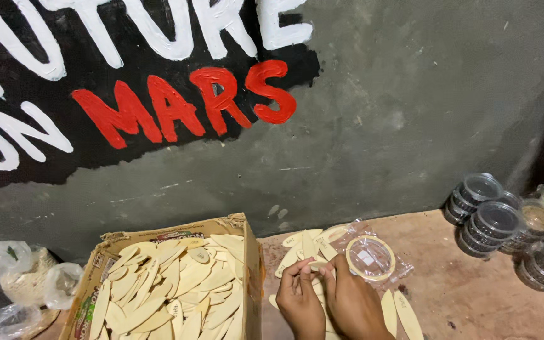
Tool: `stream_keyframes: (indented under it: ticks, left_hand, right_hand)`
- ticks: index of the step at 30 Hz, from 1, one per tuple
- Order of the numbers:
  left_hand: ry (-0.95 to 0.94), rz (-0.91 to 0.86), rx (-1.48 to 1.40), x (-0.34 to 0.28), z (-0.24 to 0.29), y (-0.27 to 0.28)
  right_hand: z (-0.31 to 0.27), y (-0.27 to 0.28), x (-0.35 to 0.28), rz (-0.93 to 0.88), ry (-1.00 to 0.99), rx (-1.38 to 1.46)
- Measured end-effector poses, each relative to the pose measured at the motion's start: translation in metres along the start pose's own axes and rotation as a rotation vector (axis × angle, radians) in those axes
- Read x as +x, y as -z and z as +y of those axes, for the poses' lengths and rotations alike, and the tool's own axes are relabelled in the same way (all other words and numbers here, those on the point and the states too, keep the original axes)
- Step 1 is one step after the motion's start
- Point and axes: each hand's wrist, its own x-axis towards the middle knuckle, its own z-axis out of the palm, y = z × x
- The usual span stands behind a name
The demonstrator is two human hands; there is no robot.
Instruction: The person applies adhesive strips to wooden petal-shaped pieces by hand, taking each strip from a plastic sheet and placing it onto the wooden pieces.
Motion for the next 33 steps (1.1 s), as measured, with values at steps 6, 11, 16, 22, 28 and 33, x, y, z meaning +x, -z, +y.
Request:
stream_keyframes:
  ticks: [6,11,16,22,28,33]
  left_hand:
    - [0.1,0.002,-0.025,0.0,-0.003,-0.001]
    - [0.104,-0.008,-0.024,0.0,-0.002,0.0]
    - [0.11,-0.006,-0.003,-0.001,0.0,0.001]
    - [0.12,-0.021,-0.008,-0.002,-0.004,0.0]
    - [0.13,-0.012,-0.002,-0.006,0.003,0.0]
    - [0.086,-0.011,-0.029,-0.008,0.0,-0.002]
  right_hand:
    - [-0.001,-0.001,0.003,0.03,-0.001,-0.007]
    - [0.0,-0.005,0.004,0.062,0.023,-0.023]
    - [0.0,-0.003,0.004,0.06,0.035,-0.019]
    - [0.0,-0.002,0.005,0.056,0.037,-0.006]
    - [0.0,0.002,0.005,0.031,0.017,-0.01]
    - [-0.001,0.008,0.002,0.02,-0.009,0.017]
